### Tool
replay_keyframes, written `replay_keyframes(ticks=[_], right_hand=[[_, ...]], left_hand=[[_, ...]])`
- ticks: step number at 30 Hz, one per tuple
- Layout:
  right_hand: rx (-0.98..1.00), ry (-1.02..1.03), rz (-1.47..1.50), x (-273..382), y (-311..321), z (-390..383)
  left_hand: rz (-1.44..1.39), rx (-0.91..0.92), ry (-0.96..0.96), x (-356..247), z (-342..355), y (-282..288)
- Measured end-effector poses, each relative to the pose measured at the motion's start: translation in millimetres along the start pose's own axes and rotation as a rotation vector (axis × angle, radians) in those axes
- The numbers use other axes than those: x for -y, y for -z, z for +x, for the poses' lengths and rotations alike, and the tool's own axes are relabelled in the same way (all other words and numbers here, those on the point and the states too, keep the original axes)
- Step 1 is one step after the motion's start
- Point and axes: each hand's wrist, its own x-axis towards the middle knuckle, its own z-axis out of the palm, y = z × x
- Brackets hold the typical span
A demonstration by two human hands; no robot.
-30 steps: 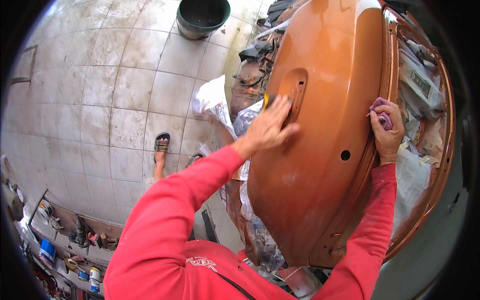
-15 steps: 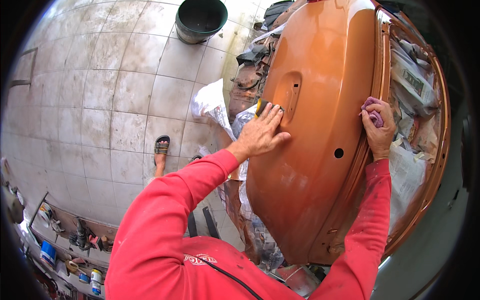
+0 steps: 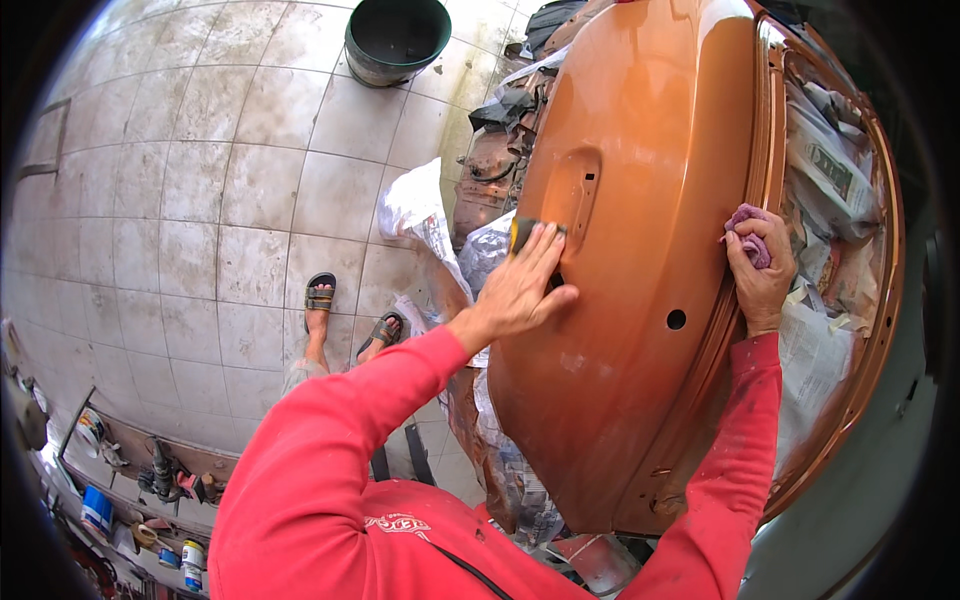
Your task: The person sands the surface of an orange car trunk lid with a sanding block and wipes it with a cloth. The person repeatedly dips the cloth into a bucket of water and wipes different areas of the trunk lid.
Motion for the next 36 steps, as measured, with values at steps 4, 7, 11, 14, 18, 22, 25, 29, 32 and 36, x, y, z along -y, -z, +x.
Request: replay_keyframes(ticks=[4,7,11,14,18,22,25,29,32,36], right_hand=[[0.012,0.007,0.042,2,0,5],[0.009,0.033,0.017,5,-3,12],[0.005,-0.029,0.031,6,-2,-2],[-0.027,-0.012,0.035,-4,-4,-3],[-0.066,0.152,-0.088,11,-7,20],[-0.117,0.169,-0.195,10,8,7],[-0.145,0.149,-0.165,-11,7,-12],[-0.174,0.18,-0.11,2,-27,18],[-0.185,0.154,-0.103,-5,-20,13],[-0.215,0.145,-0.094,-15,-20,11]], left_hand=[[0.023,-0.047,-0.001,13,43,13],[0.099,-0.095,0.042,17,70,24],[0.063,0.071,-0.014,8,1,7],[0.061,-0.011,-0.005,12,27,9],[-0.116,0.122,0.016,39,88,66],[-0.803,0.071,0.338,23,50,129],[-0.633,-0.049,0.381,80,-32,148],[0.109,-0.022,0.694,167,-261,265],[0.471,0.311,0.954,191,-416,328],[0.659,0.07,1.516,156,-555,359]])
